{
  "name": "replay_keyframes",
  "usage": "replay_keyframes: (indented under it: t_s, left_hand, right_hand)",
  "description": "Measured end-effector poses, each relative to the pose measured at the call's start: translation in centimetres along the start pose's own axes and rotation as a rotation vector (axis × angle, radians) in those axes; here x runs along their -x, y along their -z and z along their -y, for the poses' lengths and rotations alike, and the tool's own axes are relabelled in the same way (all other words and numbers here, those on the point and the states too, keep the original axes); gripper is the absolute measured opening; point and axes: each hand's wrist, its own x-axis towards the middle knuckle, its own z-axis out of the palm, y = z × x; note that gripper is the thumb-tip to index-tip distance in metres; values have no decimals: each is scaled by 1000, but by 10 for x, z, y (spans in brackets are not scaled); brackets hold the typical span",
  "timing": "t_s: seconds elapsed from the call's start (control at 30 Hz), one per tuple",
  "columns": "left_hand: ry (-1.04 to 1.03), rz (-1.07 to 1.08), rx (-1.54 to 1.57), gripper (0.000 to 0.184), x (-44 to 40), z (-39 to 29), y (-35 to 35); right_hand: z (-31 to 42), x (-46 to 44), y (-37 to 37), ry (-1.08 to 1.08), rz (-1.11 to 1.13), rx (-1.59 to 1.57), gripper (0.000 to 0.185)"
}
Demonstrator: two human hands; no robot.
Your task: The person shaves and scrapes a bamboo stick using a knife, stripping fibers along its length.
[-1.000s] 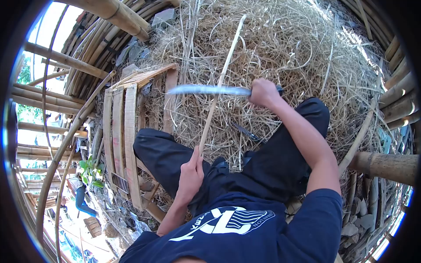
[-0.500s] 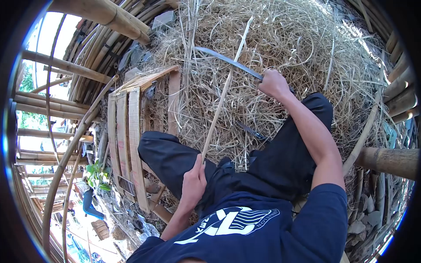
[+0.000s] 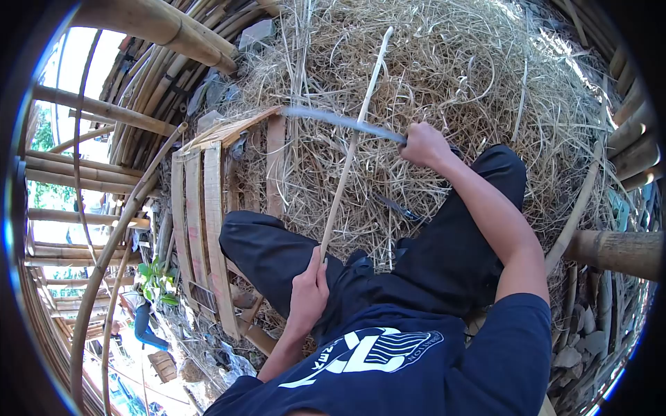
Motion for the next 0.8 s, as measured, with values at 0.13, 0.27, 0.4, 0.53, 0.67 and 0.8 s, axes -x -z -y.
replay_keyframes:
  t_s: [0.13,0.27,0.4,0.53,0.67,0.8]
  left_hand:
    - [14,12,3,40,7,-1,4]
    - [-46,-16,-74,41,20,14,3]
    - [0,-8,-40,42,19,2,7]
    - [24,30,-44,42,34,4,15]
    - [14,31,-61,42,35,5,15]
    - [58,19,-58,41,35,-2,22]
  right_hand:
    - [-8,-20,5,21,-14,110,25]
    - [-15,-21,4,-129,-67,-1,25]
    - [-3,-4,3,169,-34,88,27]
    - [-16,-31,11,-123,-39,12,28]
    - [-17,-25,-6,-15,-25,-52,28]
    - [-11,-26,3,107,53,131,27]
